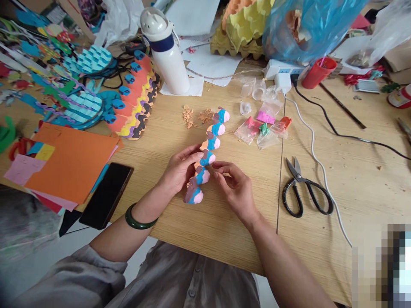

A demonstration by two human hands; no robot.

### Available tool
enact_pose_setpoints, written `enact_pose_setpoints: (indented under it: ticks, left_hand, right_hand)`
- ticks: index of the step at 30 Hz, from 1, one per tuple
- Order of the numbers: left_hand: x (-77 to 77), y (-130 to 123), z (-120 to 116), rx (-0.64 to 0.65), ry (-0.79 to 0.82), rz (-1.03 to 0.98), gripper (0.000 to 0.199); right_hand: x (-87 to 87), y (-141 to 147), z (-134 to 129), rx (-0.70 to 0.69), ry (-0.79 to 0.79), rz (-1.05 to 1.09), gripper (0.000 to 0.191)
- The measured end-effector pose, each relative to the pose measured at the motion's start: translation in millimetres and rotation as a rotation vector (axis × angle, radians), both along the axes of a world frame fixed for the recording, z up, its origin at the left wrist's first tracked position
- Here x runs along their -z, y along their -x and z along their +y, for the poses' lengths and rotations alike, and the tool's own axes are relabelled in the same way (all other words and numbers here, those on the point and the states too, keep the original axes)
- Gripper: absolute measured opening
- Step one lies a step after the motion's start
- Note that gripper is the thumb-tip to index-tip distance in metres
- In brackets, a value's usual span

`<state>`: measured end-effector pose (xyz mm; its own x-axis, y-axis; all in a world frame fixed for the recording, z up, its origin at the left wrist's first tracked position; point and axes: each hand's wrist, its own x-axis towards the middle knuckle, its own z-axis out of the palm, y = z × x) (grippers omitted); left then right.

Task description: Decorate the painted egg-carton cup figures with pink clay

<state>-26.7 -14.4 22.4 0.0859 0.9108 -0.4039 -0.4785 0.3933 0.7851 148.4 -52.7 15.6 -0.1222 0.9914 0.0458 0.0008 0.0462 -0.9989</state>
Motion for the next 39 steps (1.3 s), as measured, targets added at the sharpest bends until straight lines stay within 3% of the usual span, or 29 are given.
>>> enact_pose_setpoints:
  ticks: [9,16,22,27,39]
  left_hand:
    - [-4.2,2,-3,0.053,-0.052,0.105,0.044]
    - [-3.3,1,-12,0.213,-0.111,0.087,0.041]
    - [-10.2,-2,-16,0.323,-0.158,0.090,0.039]
    - [-17.5,-4,-19,0.354,-0.182,0.072,0.042]
    - [-11.5,-8,-20,0.305,-0.171,0.037,0.036]
  right_hand:
    - [-0.4,-2,-2,0.009,-0.028,0.009,0.014]
    - [-10.1,-16,2,0.304,-0.423,-0.312,0.008]
    - [-18.9,-20,5,0.327,-0.725,-0.684,0.021]
    - [-22.3,-17,3,0.312,-0.709,-0.828,0.017]
    - [-16.2,-11,-2,0.228,-0.726,-0.880,0.024]
